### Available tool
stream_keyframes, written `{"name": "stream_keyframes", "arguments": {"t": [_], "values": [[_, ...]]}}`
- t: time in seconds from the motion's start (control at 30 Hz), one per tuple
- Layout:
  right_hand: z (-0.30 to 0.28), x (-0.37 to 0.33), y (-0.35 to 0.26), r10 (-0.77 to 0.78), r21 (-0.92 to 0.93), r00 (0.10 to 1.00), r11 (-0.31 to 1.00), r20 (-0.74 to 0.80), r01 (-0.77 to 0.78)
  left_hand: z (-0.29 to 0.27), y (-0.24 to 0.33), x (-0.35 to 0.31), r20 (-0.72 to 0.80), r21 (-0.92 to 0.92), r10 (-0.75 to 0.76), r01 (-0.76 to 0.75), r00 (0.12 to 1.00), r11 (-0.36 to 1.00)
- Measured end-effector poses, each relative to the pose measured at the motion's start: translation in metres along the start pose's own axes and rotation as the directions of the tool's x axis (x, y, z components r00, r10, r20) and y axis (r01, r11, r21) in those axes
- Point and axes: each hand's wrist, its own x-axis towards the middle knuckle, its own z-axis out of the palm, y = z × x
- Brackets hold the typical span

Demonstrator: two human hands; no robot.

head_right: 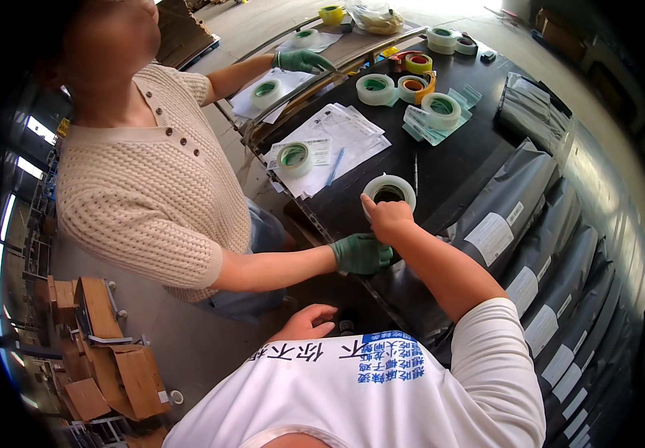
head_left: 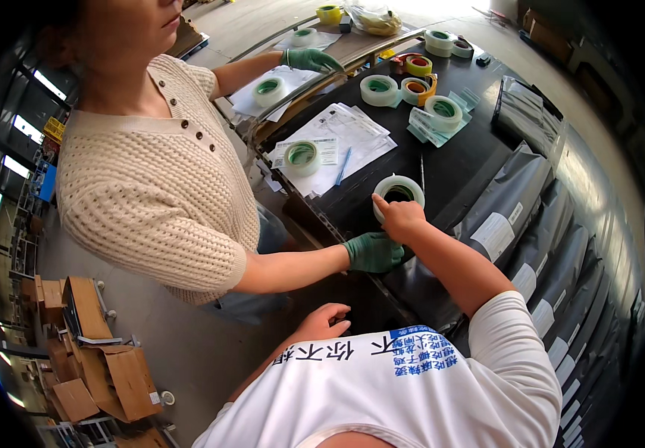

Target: The person peels labels from a roll and sticks them onto wrapped packages by hand, then handles shipping labels, papers, and tape rolls at the workstation.

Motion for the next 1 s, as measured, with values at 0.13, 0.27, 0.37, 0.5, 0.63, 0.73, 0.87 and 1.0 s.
{"name": "stream_keyframes", "arguments": {"t": [0.13,0.27,0.37,0.5,0.63,0.73,0.87,1.0], "values": [[-0.009,-0.011,-0.001,0.034,0.055,0.997,0.998,0.064,-0.037,-0.003,-0.008,0.004,0.011,-0.023,0.033,-0.033,0.999,0.999],[0.000,-0.008,0.001,0.032,0.077,0.996,0.997,-0.083,-0.026,-0.010,-0.010,0.001,-0.005,-0.053,0.024,-0.025,1.000,0.998],[-0.016,0.006,-0.019,0.024,-0.026,0.977,0.999,-0.211,-0.030,-0.021,-0.016,0.000,0.006,-0.051,-0.008,0.009,1.000,0.999],[-0.041,0.039,-0.047,0.089,0.035,0.901,0.996,-0.424,-0.082,-0.041,-0.025,0.003,-0.027,-0.055,-0.018,0.016,0.999,0.998],[-0.064,0.093,-0.068,0.187,0.196,0.920,0.973,-0.345,-0.124,-0.074,-0.023,0.021,-0.057,-0.072,0.008,-0.012,0.998,0.997],[-0.067,0.138,-0.078,0.250,0.463,0.937,0.879,-0.243,-0.114,-0.102,-0.024,0.045,-0.094,-0.094,0.084,-0.093,0.992,0.991],[-0.061,0.181,-0.093,0.350,0.657,0.914,0.741,-0.203,-0.138,-0.142,0.005,0.087,-0.180,-0.005,0.094,-0.096,0.979,0.995],[-0.047,0.217,-0.084,0.294,0.627,0.956,0.749,-0.020,-0.217,-0.184,0.012,0.147,-0.346,-0.062,0.180,-0.214,0.921,0.975]]}}
